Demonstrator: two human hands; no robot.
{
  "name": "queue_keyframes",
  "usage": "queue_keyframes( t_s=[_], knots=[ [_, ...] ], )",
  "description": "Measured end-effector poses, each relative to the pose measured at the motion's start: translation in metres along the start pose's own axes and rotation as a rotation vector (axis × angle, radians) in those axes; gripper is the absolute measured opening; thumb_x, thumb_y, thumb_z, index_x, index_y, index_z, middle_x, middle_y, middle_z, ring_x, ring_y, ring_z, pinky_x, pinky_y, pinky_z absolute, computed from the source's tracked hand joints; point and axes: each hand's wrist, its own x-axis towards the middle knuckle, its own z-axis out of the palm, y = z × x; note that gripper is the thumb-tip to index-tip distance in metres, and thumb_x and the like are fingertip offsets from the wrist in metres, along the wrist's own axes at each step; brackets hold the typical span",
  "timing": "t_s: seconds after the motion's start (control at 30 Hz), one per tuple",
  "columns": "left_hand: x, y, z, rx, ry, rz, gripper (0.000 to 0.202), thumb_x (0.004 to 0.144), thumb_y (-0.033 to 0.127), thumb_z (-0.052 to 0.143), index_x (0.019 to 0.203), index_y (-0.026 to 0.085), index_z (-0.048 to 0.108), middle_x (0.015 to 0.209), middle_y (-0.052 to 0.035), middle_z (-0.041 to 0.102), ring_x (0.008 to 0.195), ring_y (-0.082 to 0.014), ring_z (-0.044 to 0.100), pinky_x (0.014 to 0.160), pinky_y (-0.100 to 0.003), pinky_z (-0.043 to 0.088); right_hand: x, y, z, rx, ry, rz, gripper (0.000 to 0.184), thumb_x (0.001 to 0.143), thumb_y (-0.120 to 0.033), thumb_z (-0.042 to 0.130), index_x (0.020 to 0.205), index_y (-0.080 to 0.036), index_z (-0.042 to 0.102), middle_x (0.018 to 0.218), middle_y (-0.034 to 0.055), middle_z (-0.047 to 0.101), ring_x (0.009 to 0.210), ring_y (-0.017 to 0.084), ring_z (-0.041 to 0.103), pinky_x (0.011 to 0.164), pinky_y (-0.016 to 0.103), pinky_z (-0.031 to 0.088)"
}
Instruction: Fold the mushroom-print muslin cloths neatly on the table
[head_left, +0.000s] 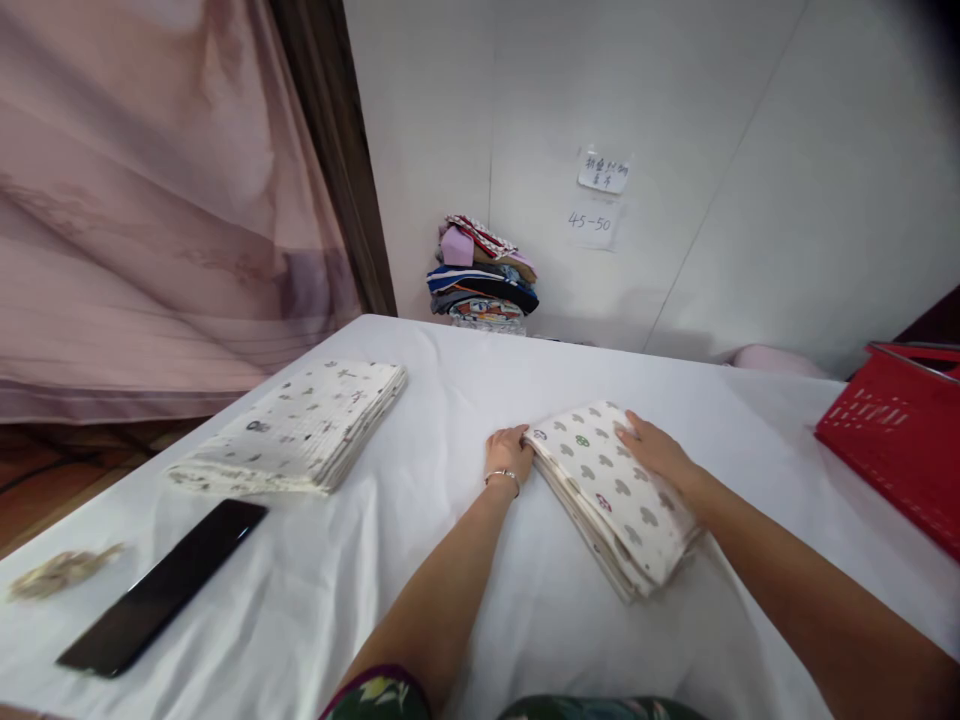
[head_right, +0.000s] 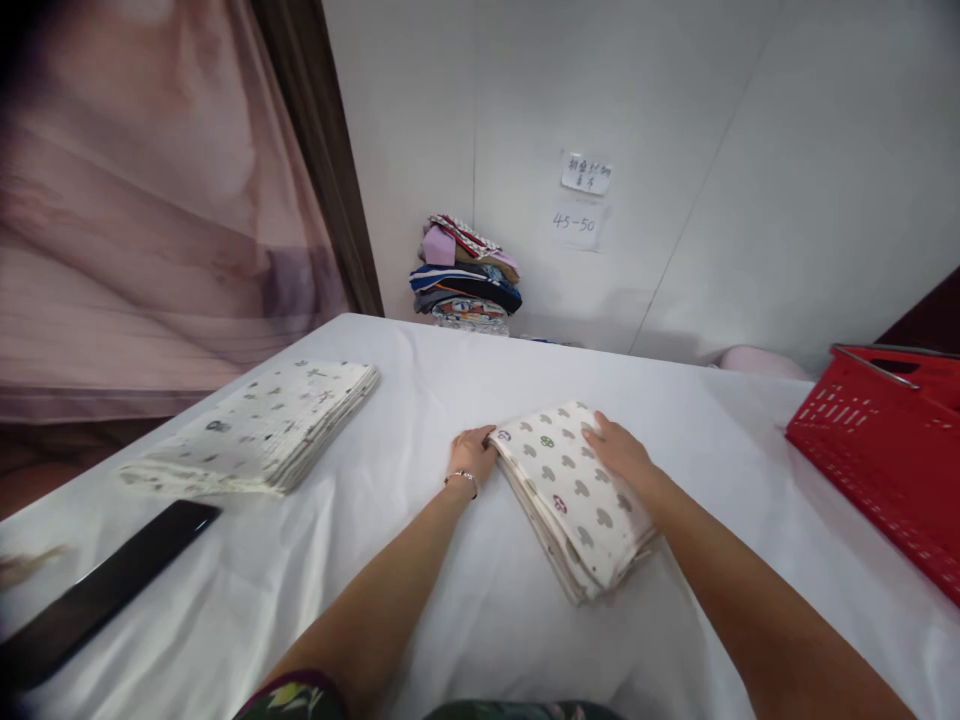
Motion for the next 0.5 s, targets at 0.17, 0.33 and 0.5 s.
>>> queue_keyframes(
  t_s=[0.17, 0.33, 0.5],
  knots=[
    [0.002, 0.002, 0.0, 0.026, -0.003, -0.031, 0.028, 0.078, 0.023, 0.051, 0.103, 0.023, 0.062, 0.099, -0.0037, 0.066, 0.102, -0.0186, 0.053, 0.096, -0.031, 0.032, -0.033, 0.039, -0.01, -0.036, -0.089, 0.176, 0.075, 0.08, -0.063, 0.035, 0.139, -0.017, 0.034, 0.128, 0.0135, 0.053, 0.112, 0.034, 0.052, 0.088, 0.043, 0.043],
    [-0.003, 0.004, -0.009, 0.036, -0.031, -0.05, 0.022, 0.077, 0.023, 0.052, 0.096, 0.022, 0.063, 0.091, -0.0039, 0.067, 0.097, -0.0195, 0.056, 0.092, -0.032, 0.035, -0.049, 0.072, -0.009, -0.028, -0.103, 0.13, 0.073, 0.076, -0.07, 0.035, 0.122, -0.016, 0.054, 0.117, 0.0132, 0.06, 0.104, 0.033, 0.057, 0.083, 0.04, 0.044],
    [-0.033, -0.003, -0.03, 0.069, -0.025, -0.049, 0.019, 0.076, 0.026, 0.054, 0.093, 0.023, 0.062, 0.089, -0.0028, 0.066, 0.095, -0.0194, 0.056, 0.092, -0.033, 0.033, -0.026, 0.058, -0.02, -0.108, -0.038, 0.064, 0.079, 0.071, -0.075, 0.04, 0.122, -0.017, 0.053, 0.118, 0.0141, 0.059, 0.102, 0.033, 0.056, 0.079, 0.039, 0.044]
  ],
)
